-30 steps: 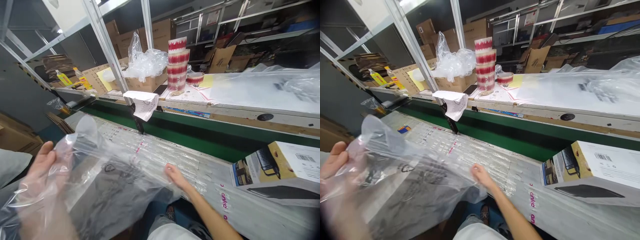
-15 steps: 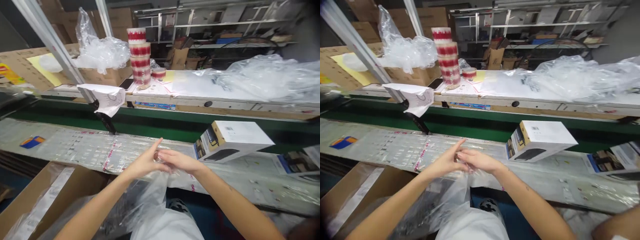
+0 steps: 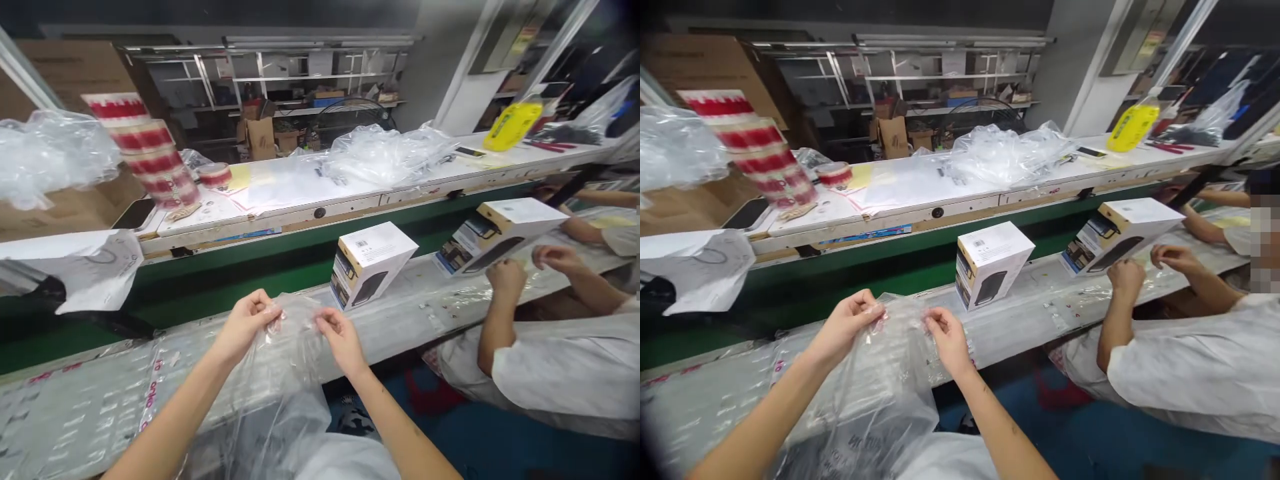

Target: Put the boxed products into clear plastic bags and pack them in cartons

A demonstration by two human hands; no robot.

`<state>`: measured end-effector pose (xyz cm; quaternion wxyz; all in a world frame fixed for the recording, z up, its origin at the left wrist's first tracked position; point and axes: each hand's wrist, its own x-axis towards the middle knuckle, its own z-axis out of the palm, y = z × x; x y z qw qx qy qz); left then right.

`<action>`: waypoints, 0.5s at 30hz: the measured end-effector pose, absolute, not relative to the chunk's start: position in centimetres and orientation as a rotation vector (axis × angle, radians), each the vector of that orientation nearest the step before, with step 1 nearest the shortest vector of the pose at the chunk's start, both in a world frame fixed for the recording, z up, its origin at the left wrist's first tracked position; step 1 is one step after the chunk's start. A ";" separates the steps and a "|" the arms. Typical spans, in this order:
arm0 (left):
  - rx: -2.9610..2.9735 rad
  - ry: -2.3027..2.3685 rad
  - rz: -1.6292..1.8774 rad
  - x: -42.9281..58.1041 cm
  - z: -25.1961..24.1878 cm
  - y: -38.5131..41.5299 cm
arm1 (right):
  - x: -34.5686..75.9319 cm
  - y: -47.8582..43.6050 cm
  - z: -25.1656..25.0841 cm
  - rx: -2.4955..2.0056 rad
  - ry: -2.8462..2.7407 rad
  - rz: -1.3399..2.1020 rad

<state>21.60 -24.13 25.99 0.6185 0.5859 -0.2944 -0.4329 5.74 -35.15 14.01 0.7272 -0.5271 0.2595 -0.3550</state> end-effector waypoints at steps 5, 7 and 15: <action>1.256 -0.652 -1.420 23.4 25.0 -24.6 | 4.3 -37.0 17.6 -1.572 0.662 -1.026; 1.275 -0.695 -1.352 22.1 23.8 -25.8 | 4.4 -36.8 18.6 -1.661 0.655 -1.017; 1.329 -0.546 -1.059 13.5 19.3 -30.0 | 1.9 -36.7 17.8 -2.200 0.879 -1.589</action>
